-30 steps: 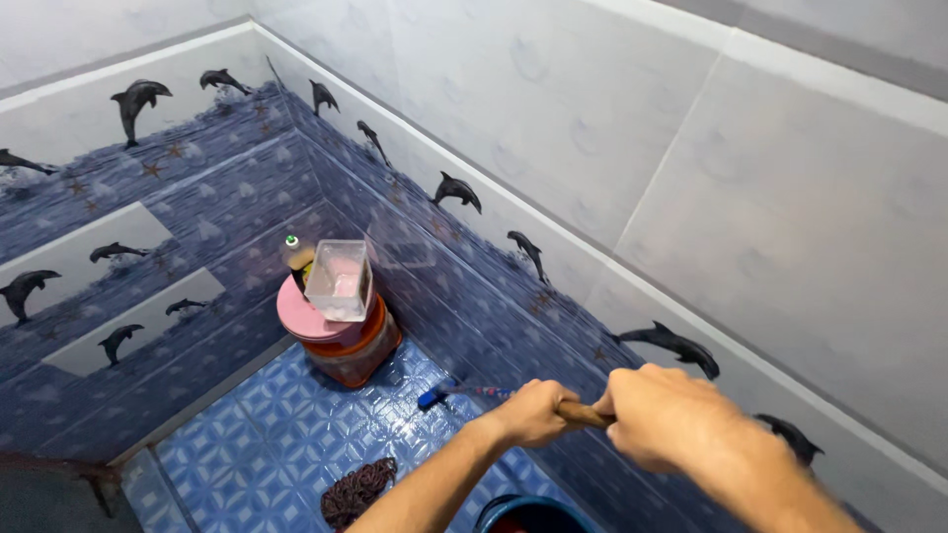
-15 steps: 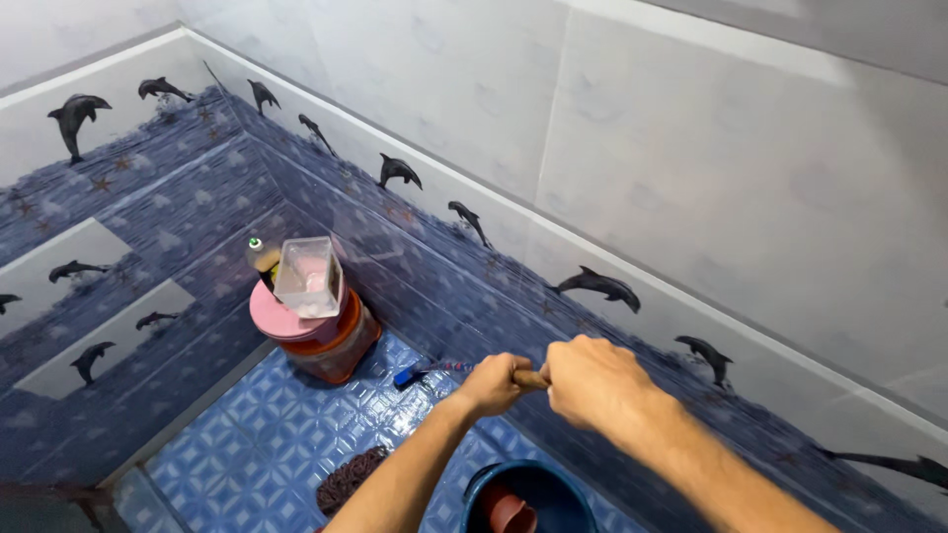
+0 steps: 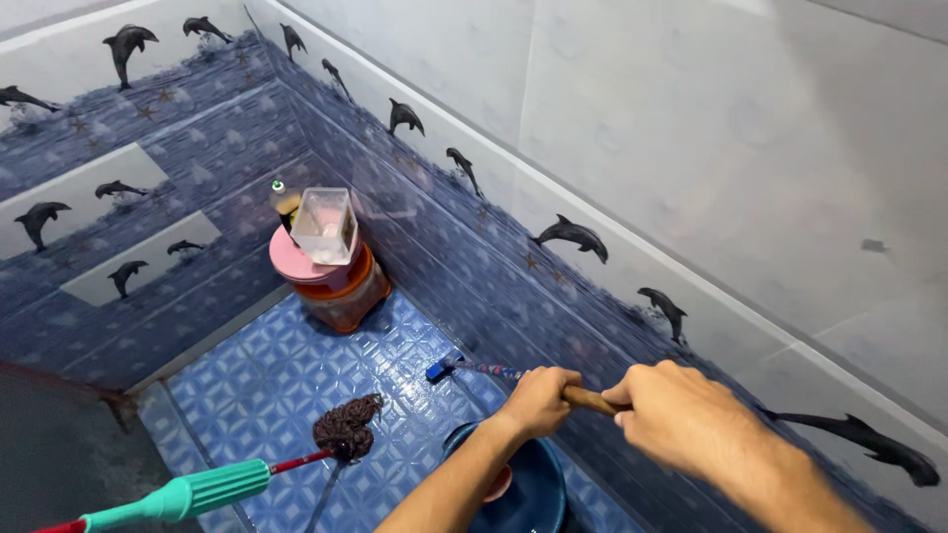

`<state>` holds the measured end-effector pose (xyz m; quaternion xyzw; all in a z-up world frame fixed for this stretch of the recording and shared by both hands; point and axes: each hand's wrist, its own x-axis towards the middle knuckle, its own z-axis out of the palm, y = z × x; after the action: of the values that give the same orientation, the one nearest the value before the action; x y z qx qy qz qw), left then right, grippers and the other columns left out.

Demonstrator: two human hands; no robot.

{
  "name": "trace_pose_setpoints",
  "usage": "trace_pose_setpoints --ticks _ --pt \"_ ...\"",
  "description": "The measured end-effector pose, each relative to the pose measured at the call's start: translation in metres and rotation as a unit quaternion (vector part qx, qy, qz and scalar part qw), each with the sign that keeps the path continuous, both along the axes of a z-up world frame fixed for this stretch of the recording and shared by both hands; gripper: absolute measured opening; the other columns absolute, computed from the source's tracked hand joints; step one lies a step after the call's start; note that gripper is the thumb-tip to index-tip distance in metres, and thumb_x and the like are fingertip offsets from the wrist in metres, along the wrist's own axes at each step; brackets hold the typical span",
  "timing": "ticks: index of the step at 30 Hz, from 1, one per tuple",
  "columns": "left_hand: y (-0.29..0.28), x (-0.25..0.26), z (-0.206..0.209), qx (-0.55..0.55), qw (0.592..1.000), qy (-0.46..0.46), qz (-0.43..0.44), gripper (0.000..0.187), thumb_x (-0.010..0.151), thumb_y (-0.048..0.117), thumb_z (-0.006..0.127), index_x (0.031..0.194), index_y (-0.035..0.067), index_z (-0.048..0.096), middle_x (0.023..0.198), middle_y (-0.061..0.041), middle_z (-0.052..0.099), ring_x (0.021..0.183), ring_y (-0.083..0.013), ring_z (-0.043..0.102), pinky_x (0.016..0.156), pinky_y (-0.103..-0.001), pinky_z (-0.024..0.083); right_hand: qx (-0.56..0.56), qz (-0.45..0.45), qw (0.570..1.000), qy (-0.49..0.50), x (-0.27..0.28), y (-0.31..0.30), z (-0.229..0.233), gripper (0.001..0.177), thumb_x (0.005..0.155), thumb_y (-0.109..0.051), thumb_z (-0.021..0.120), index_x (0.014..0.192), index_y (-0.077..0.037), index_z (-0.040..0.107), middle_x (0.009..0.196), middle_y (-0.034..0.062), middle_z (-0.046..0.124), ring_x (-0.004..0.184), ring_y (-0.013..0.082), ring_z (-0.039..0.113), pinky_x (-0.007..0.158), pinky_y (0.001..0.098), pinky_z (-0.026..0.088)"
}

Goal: The person uses a long-handled scrub brush to clean the blue tiled floor of a bathroom. They scrub the floor in a repetitive back-and-forth motion, moving around a blue bucket and a mop that are placed in the corner.

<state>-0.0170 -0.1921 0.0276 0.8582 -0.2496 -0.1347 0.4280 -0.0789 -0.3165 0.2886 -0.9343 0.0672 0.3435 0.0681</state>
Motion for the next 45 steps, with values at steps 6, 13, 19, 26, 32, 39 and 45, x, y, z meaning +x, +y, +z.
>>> trace_pose_setpoints --ticks 6,13,19,26,32,39,45 --pt "0.021 0.005 -0.038 -0.001 0.997 -0.049 0.055 0.016 0.079 0.014 0.075 0.092 0.006 0.071 0.097 -0.020 0.069 0.099 -0.0408 0.065 0.083 -0.047 0.050 0.028 0.011 0.997 -0.075 -0.005 0.018 -0.043 0.032 0.091 -0.022 0.063 0.121 -0.021 0.074 0.114 0.0158 0.072 0.113 0.0345 0.070 0.099 0.0474 0.056" --pt "0.071 0.034 -0.063 0.026 0.987 -0.055 0.148 0.029 0.076 0.012 0.078 0.099 0.002 0.063 0.107 -0.020 0.065 0.109 -0.0400 0.059 0.092 -0.045 0.049 0.086 0.029 0.988 -0.126 0.033 0.060 -0.078 0.032 0.084 -0.010 0.061 0.112 -0.011 0.078 0.107 0.0243 0.074 0.106 0.0405 0.072 0.094 0.0495 0.058" --pt "0.098 0.026 -0.076 -0.001 0.986 -0.096 0.133 0.040 0.084 0.008 0.068 0.121 0.002 0.056 0.124 -0.021 0.058 0.116 -0.0438 0.056 0.094 -0.046 0.048 0.097 -0.014 0.987 -0.127 0.037 0.078 -0.100 0.035 0.086 -0.012 0.061 0.116 -0.019 0.078 0.112 0.0223 0.073 0.109 0.0409 0.070 0.098 0.0495 0.056" --pt "0.106 -0.018 0.009 0.067 0.993 -0.089 0.050 0.030 0.089 0.022 0.070 0.114 0.008 0.061 0.117 -0.015 0.066 0.110 -0.0401 0.062 0.087 -0.048 0.051 0.076 -0.016 0.994 -0.075 0.009 0.068 -0.085 0.043 0.085 -0.012 0.061 0.121 -0.030 0.077 0.116 0.0185 0.073 0.112 0.0364 0.071 0.100 0.0473 0.055" --pt "0.113 -0.023 0.051 0.035 0.994 -0.097 0.029 0.020 0.094 0.023 0.068 0.104 0.008 0.059 0.106 -0.016 0.068 0.103 -0.0417 0.063 0.085 -0.050 0.050 0.045 0.002 0.996 -0.076 0.012 0.079 -0.035 0.041 0.085 -0.013 0.060 0.118 -0.029 0.079 0.115 0.0144 0.076 0.110 0.0326 0.073 0.099 0.0453 0.057" --pt "0.170 0.021 0.014 0.012 0.991 -0.113 0.071 0.019 0.087 0.014 0.070 0.102 0.007 0.061 0.105 -0.019 0.068 0.103 -0.0438 0.062 0.085 -0.050 0.049 0.047 0.031 0.992 -0.116 0.044 0.148 -0.063 0.029 0.089 -0.016 0.065 0.113 -0.003 0.075 0.113 0.0247 0.073 0.111 0.0406 0.071 0.094 0.0500 0.058" --pt "0.183 0.015 0.031 0.017 0.994 -0.101 0.044 0.021 0.081 0.018 0.075 0.095 0.005 0.065 0.094 -0.019 0.069 0.096 -0.0420 0.065 0.083 -0.049 0.051 0.063 0.049 0.991 -0.109 0.023 0.155 -0.039 0.036 0.086 -0.012 0.060 0.119 -0.016 0.076 0.114 0.0228 0.072 0.110 0.0401 0.070 0.097 0.0497 0.056"
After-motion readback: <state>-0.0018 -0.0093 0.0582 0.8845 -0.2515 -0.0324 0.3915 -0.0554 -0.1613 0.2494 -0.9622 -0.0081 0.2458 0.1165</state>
